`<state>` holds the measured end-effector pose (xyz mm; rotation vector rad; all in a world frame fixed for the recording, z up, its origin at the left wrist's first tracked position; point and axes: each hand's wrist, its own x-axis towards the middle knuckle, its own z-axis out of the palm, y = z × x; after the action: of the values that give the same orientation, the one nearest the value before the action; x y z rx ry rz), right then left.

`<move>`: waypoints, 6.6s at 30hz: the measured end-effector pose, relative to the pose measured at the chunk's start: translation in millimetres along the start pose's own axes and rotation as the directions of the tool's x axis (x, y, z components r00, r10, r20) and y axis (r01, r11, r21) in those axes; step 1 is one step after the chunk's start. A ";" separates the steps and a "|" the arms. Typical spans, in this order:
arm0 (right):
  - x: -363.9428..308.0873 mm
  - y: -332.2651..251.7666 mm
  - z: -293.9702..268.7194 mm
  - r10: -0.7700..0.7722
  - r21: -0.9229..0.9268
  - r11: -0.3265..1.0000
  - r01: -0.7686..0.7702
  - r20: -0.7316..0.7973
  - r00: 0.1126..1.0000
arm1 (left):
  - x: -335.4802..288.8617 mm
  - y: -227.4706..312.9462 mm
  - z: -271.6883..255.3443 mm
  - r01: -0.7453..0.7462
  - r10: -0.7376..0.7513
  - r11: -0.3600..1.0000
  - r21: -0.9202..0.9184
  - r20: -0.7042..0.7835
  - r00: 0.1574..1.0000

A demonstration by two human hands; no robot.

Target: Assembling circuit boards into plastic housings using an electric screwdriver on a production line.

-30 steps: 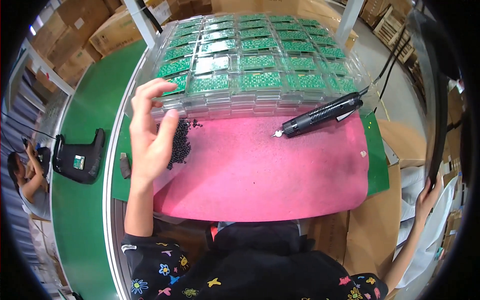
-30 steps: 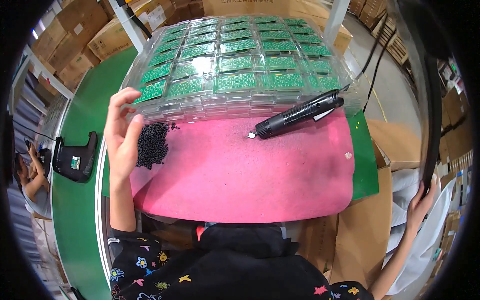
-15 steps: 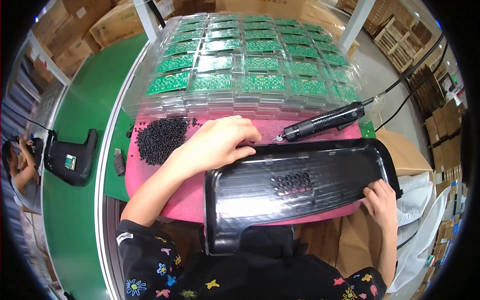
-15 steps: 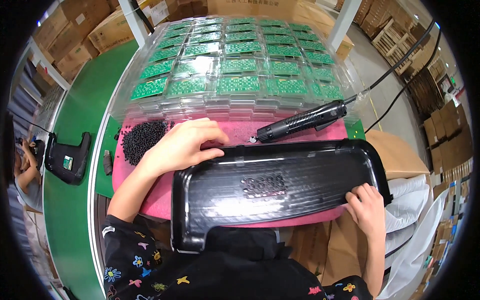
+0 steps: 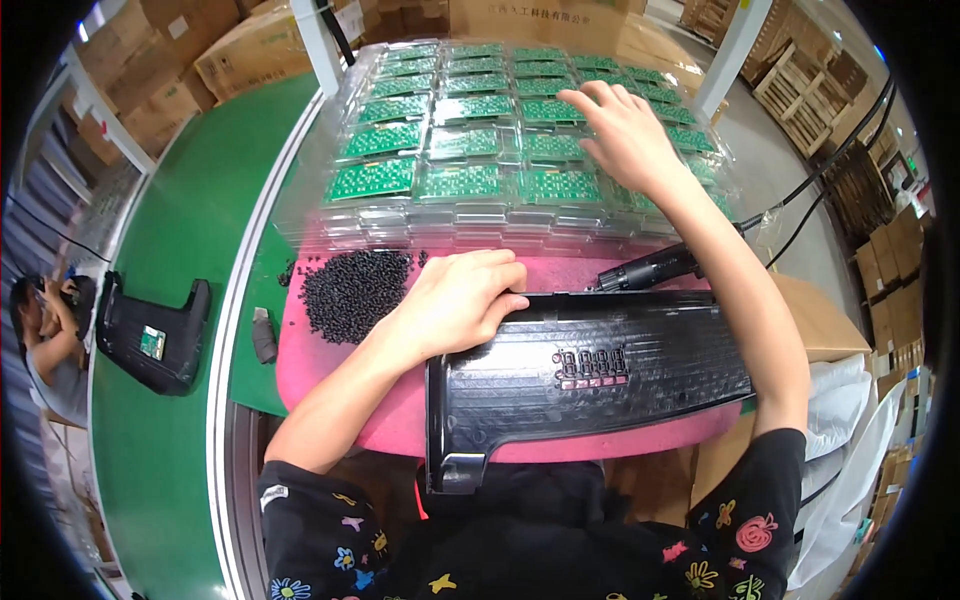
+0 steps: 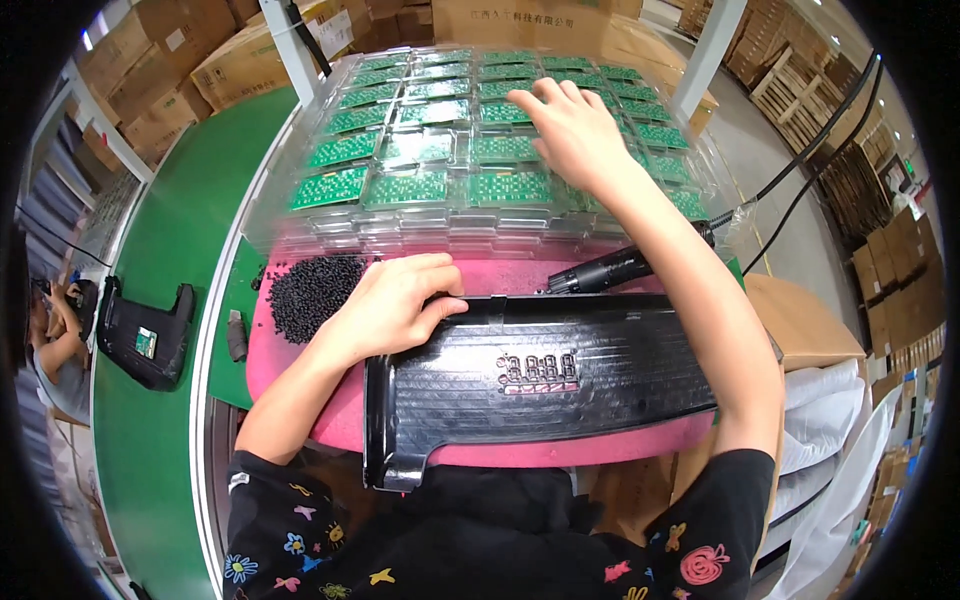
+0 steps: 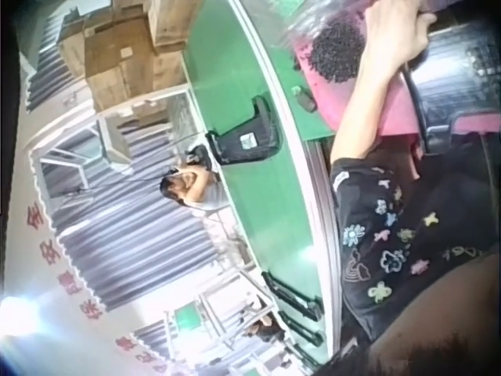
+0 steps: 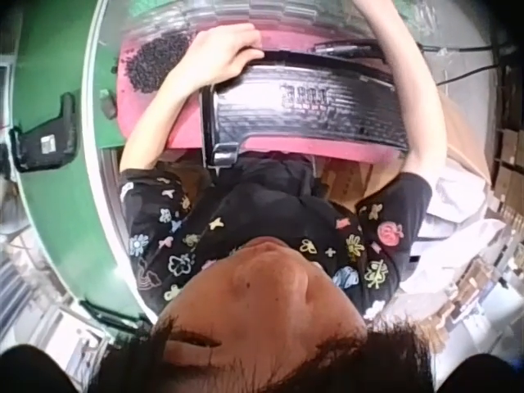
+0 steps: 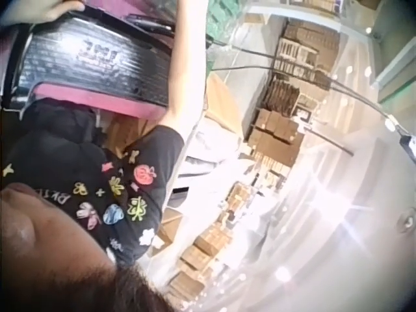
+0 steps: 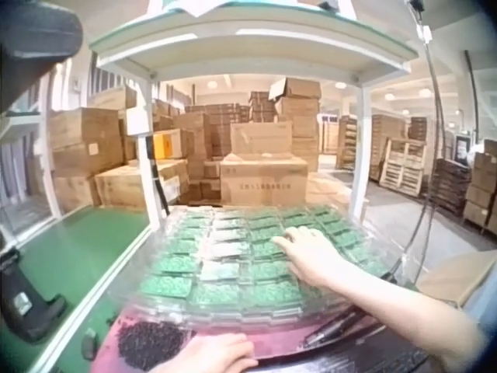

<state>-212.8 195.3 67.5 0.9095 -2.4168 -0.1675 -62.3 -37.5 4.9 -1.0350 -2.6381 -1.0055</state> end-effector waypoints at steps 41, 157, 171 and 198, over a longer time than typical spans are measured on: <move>-189.9 -68.8 -81.1 0.047 0.780 0.555 -0.289 0.317 0.947 | -11.8 31.8 7.1 0.060 -0.023 0.983 -0.173 0.210 0.977; -103.7 -81.1 -125.5 0.374 0.928 -0.363 0.083 0.064 0.925 | 4.3 -6.6 -12.3 -0.019 0.069 0.921 -0.389 0.113 0.991; -97.0 -71.2 -119.4 0.550 0.929 -0.240 -0.281 0.369 0.749 | 16.7 -6.8 -8.8 -0.168 0.260 0.864 -0.474 0.135 0.956; -80.0 -74.9 -91.2 0.437 0.916 -0.187 -0.355 0.401 0.805 | 8.1 -10.5 -8.5 -0.043 0.184 0.906 -0.422 0.299 0.936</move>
<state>-71.4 196.0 86.2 0.4145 -2.2677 2.1886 -76.1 -44.0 8.6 -1.5563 -2.6272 -1.5227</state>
